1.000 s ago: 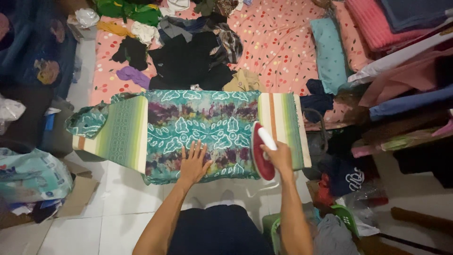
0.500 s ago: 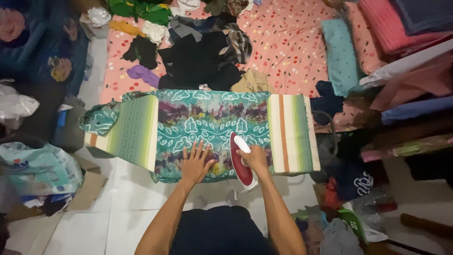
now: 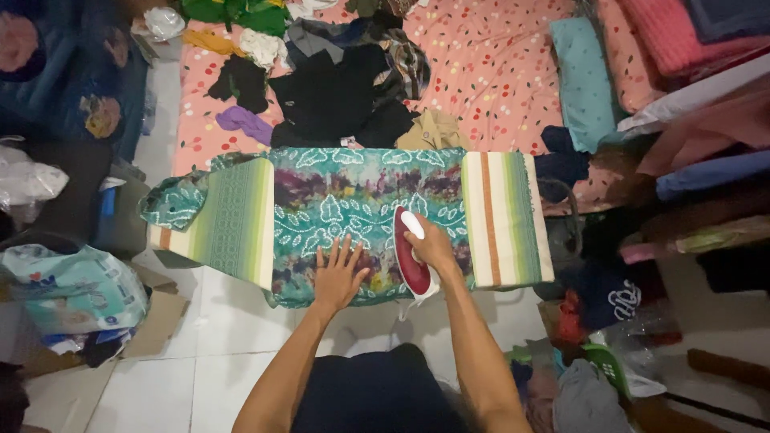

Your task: The person irons a patterned shirt on an ironing board, repeatedly smoothing the front and sleeves with a red and white iron. They adjust the shirt's position several times to cover different areas and continue ironing until the end of the clip.

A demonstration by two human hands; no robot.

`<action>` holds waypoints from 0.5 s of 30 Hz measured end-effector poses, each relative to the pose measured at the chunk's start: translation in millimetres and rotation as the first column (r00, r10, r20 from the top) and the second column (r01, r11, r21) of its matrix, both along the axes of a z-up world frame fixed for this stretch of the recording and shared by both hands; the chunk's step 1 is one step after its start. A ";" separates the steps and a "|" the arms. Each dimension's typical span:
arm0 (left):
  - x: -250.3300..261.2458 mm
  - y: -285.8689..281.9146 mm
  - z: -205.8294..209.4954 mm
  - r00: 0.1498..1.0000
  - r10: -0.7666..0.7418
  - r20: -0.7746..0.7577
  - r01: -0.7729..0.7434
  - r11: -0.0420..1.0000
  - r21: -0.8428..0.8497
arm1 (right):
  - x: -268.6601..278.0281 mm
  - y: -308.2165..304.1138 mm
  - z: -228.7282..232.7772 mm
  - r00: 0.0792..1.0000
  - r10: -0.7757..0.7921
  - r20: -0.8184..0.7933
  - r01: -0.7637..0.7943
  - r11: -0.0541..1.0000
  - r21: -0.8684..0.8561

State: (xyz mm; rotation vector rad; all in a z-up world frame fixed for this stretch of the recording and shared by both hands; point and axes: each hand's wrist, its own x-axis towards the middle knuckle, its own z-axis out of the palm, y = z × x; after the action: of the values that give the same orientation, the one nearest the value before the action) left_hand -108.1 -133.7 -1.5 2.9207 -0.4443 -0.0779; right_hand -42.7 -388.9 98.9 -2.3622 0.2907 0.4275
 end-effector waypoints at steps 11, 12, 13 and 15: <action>4.6 -4.3 6.9 1.000 0.020 0.016 -0.020 1.000 -0.010 | -26.2 33.9 38.4 0.993 -0.009 -0.114 0.014 0.999 0.039; 7.4 -5.0 8.1 0.999 0.030 0.035 -0.029 0.999 -0.040 | -23.2 35.7 41.2 0.995 -0.013 -0.098 0.018 0.999 0.045; 10.4 -6.7 10.0 0.999 0.037 0.035 -0.036 0.999 -0.039 | -16.3 33.4 32.3 0.995 -0.006 -0.097 0.010 0.999 0.045; 17.3 -9.5 13.8 0.993 0.053 0.102 -0.057 0.998 0.028 | -2.0 29.5 14.1 0.996 -0.038 -0.084 0.043 0.998 0.053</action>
State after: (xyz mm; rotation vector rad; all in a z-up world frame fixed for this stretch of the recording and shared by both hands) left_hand -90.8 -143.2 12.3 2.9747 -0.3807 0.0718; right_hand -44.7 -359.5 113.1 -2.2852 0.3605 0.5088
